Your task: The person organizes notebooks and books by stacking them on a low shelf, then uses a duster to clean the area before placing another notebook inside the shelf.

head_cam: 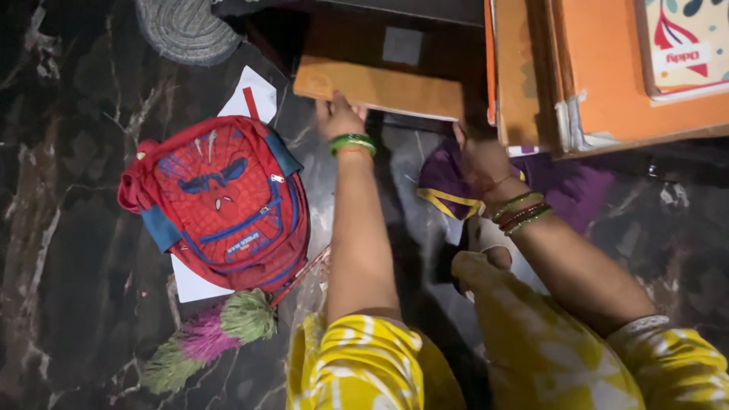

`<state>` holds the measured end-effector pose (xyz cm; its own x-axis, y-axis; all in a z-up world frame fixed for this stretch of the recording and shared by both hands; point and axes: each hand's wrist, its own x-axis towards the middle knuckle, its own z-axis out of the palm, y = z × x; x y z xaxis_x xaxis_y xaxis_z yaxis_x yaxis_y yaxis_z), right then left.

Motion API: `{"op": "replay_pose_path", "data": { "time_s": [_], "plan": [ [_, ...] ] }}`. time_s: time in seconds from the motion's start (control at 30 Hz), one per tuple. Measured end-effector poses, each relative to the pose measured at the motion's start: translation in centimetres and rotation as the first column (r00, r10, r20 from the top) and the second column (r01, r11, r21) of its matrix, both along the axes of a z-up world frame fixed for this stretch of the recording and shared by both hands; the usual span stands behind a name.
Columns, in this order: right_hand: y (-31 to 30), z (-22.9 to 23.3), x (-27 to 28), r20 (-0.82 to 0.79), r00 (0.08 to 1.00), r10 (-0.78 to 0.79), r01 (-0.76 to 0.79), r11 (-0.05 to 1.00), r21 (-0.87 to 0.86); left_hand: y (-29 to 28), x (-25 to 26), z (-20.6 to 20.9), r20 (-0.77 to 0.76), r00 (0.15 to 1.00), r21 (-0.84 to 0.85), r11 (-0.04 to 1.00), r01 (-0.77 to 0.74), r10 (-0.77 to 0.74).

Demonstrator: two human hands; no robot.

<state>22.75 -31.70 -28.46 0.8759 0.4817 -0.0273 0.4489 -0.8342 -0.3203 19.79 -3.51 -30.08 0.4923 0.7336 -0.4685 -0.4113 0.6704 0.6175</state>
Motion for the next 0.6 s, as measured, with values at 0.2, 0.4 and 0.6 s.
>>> {"op": "replay_pose_path", "data": {
  "time_s": [0.2,0.4,0.6],
  "plan": [
    [2.9,5.2,-0.8,-0.209,0.961,-0.183,0.272,0.776,0.569,4.2,0.7,-1.7,-0.001,0.998,0.013,0.998,0.056,-0.056],
    [3.2,3.5,2.1,-0.051,0.991,-0.125,0.135,0.925,0.355,3.9,2.4,-3.9,-0.106,0.992,0.004,0.998,-0.060,0.060],
    [3.1,4.5,1.9,-0.073,0.994,-0.079,0.092,0.973,0.213,3.5,3.0,-4.6,-0.099,0.992,0.001,0.997,-0.081,0.081]
  ]
}}
